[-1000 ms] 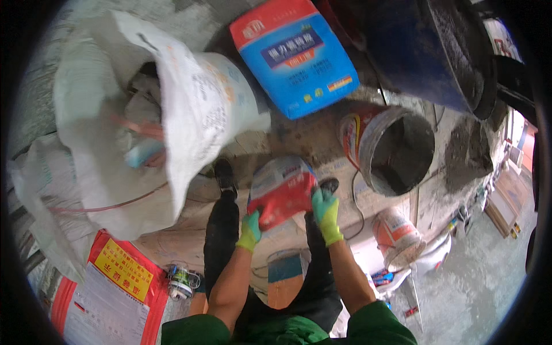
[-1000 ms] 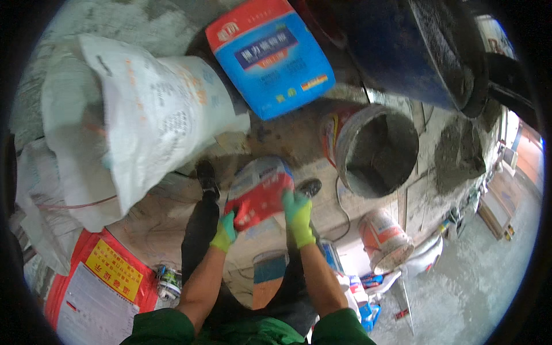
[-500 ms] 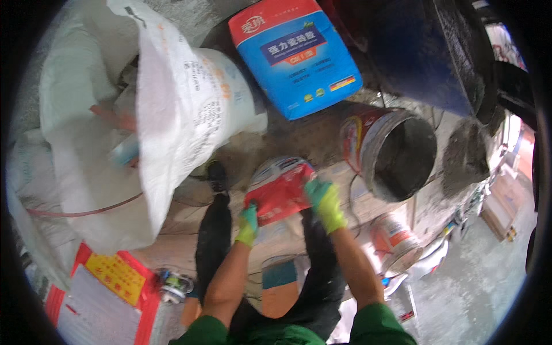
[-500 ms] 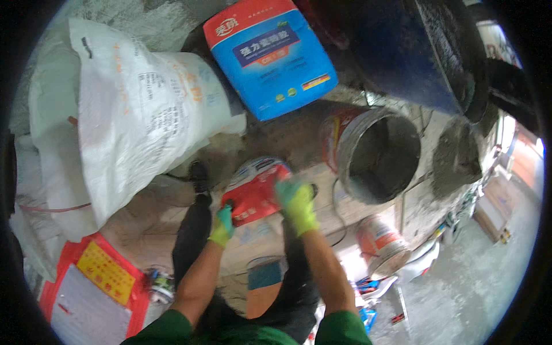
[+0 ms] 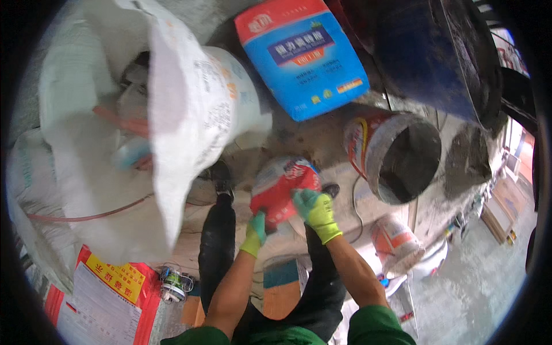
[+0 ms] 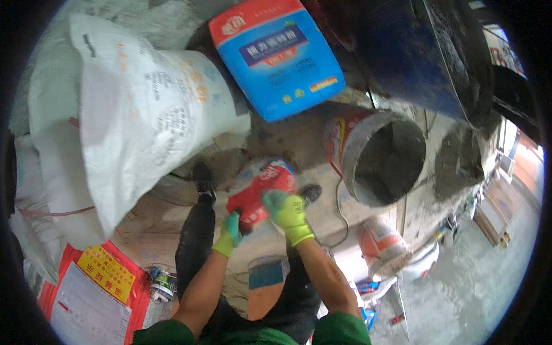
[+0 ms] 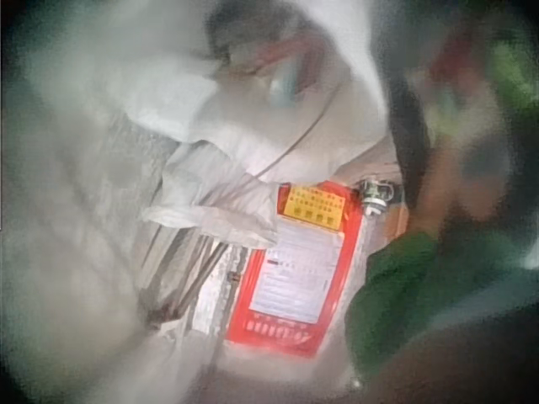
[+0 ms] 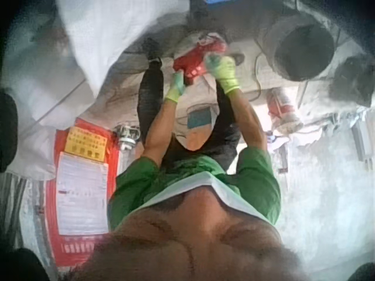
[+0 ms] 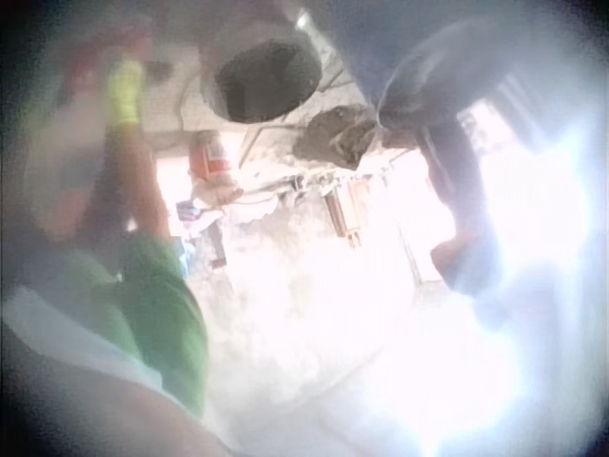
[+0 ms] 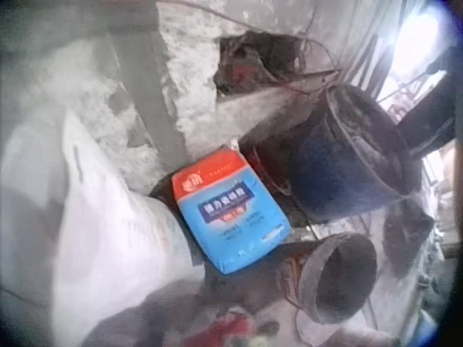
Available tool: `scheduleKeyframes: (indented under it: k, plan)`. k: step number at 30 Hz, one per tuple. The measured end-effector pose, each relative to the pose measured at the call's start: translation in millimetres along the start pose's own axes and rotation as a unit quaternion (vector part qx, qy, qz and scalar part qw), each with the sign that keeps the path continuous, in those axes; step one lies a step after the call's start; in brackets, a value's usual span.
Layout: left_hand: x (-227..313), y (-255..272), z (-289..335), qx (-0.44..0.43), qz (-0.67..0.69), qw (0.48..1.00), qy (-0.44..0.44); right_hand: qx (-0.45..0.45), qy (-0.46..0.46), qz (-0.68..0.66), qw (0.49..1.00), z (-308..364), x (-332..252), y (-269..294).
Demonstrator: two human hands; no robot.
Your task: The person carries a red bucket, pours water onto the floor, then puts on gloves and pours a bag of powder into a bucket. Another worker mixes cement in the background.
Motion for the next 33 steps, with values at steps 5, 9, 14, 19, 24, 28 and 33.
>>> scheduleKeyframes:
  k: [5,9,14,19,24,28,33]
  plan:
    - [-1,1,-2,0.022,-0.031,0.999,-0.02,-0.143,-0.099,-0.251,0.952,10,4,-17]
    - [-7,-3,-12,0.056,-0.051,0.997,-0.026,-0.255,-0.041,-0.147,0.955,8,-5,-38]
    - [-24,6,-8,0.072,-0.02,0.995,-0.063,-0.002,-0.077,-0.465,0.882,26,-32,-21]
    - [-32,17,41,0.031,0.02,0.995,-0.094,-0.075,-0.194,-0.595,0.776,60,-19,46]
    - [-48,33,79,-0.011,0.027,0.998,-0.051,-0.172,0.016,-0.497,0.85,38,8,88]
    - [-26,26,29,-0.01,-0.106,0.986,-0.128,-0.003,-0.138,-0.539,0.831,-9,0,42]
    - [-8,25,-8,0.007,-0.098,0.988,-0.118,-0.039,-0.232,-0.656,0.717,8,-1,25]
Point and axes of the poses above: each hand's wrist, its own z-axis away from the middle knuckle, its own y-axis out of the back of the hand, x = y × z, the point moved 3 cm from there along -z, towards the middle knuckle, and after that the axes turned 3 degrees about -z, right-handed, at the moved point
